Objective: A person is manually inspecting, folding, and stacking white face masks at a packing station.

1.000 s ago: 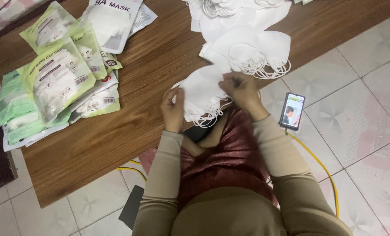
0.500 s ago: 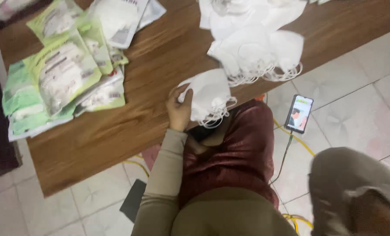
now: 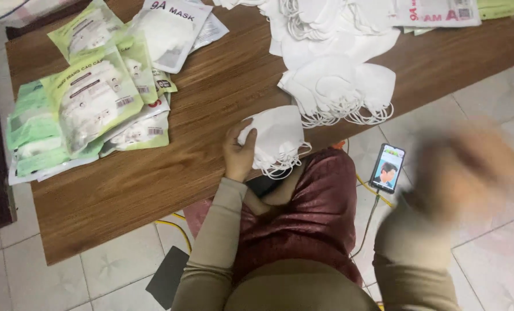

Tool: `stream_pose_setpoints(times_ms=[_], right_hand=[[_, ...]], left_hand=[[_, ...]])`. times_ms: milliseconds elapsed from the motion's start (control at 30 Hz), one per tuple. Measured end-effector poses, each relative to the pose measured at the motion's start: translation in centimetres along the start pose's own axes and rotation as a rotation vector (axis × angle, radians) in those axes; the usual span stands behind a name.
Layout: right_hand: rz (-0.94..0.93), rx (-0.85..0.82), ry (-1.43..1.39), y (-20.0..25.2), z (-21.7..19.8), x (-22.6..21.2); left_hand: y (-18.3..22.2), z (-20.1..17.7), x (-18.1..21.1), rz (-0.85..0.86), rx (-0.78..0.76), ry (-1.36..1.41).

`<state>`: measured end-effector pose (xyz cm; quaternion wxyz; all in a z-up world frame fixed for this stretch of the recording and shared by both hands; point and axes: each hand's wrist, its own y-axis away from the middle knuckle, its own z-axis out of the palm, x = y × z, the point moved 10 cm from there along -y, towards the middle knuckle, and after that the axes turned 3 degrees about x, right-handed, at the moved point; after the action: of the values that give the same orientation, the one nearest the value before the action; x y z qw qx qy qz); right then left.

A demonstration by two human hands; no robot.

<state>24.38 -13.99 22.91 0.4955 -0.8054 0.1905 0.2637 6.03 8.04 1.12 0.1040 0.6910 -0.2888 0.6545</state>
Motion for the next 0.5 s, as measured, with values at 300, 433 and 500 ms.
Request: stream_pose_setpoints(times_ms=[300, 433, 500], right_hand=[[0.386, -0.198, 0.554, 2.9, 6.1, 19.6], [0.641, -0.174, 0.422, 3.1, 5.4, 19.4], [0.344, -0.100, 0.666, 1.8, 5.1, 17.0]], left_hand=[[0.1, 0.2, 0.6, 0.007, -0.014, 0.061], [0.0, 0.5, 0.7, 0.002, -0.043, 0.034], [-0.1, 0.4, 0.6, 0.003, -0.041, 0.045]])
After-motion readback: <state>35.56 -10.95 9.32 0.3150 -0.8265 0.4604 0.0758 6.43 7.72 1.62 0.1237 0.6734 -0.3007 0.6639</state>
